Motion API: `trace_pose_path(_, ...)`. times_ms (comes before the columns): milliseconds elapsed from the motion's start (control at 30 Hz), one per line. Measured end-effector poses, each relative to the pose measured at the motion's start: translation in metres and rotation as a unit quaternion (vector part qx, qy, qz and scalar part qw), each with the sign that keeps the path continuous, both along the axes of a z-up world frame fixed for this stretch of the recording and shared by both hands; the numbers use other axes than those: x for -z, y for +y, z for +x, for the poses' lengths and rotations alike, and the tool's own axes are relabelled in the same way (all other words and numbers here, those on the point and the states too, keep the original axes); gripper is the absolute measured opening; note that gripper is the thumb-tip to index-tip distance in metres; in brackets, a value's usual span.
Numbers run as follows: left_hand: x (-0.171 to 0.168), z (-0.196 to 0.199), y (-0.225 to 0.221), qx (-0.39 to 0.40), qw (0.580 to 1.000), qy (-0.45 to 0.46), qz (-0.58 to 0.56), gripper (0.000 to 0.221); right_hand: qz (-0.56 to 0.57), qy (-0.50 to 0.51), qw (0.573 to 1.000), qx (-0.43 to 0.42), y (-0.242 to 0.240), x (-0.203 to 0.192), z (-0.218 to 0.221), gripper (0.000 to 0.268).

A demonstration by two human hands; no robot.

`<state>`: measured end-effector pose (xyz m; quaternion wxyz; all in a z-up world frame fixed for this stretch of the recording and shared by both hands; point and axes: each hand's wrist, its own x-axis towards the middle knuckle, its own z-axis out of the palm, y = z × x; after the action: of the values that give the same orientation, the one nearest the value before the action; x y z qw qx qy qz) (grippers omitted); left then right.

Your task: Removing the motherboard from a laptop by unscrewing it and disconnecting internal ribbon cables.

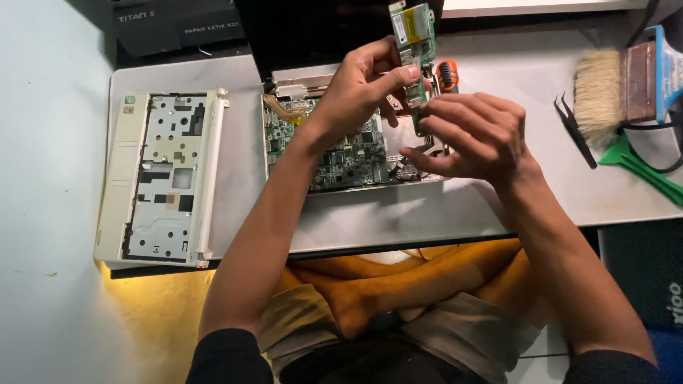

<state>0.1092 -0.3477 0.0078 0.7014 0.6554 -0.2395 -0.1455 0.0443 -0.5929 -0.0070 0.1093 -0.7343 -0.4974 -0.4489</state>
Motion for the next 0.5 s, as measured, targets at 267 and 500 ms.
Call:
trace_pose_path(267, -0.002, 0.002, 0.011, 0.166, 0.985, 0.03, 0.014, 0.052, 0.065, 0.252, 0.964, 0.059, -0.026, 0.004, 0.002, 0.14)
trace_pose_path(500, -0.006, -0.003, 0.01, 0.197, 0.98, 0.016, 0.021, 0.046, -0.006, 0.24, 0.969, 0.062, -0.021, -0.004, 0.001, 0.145)
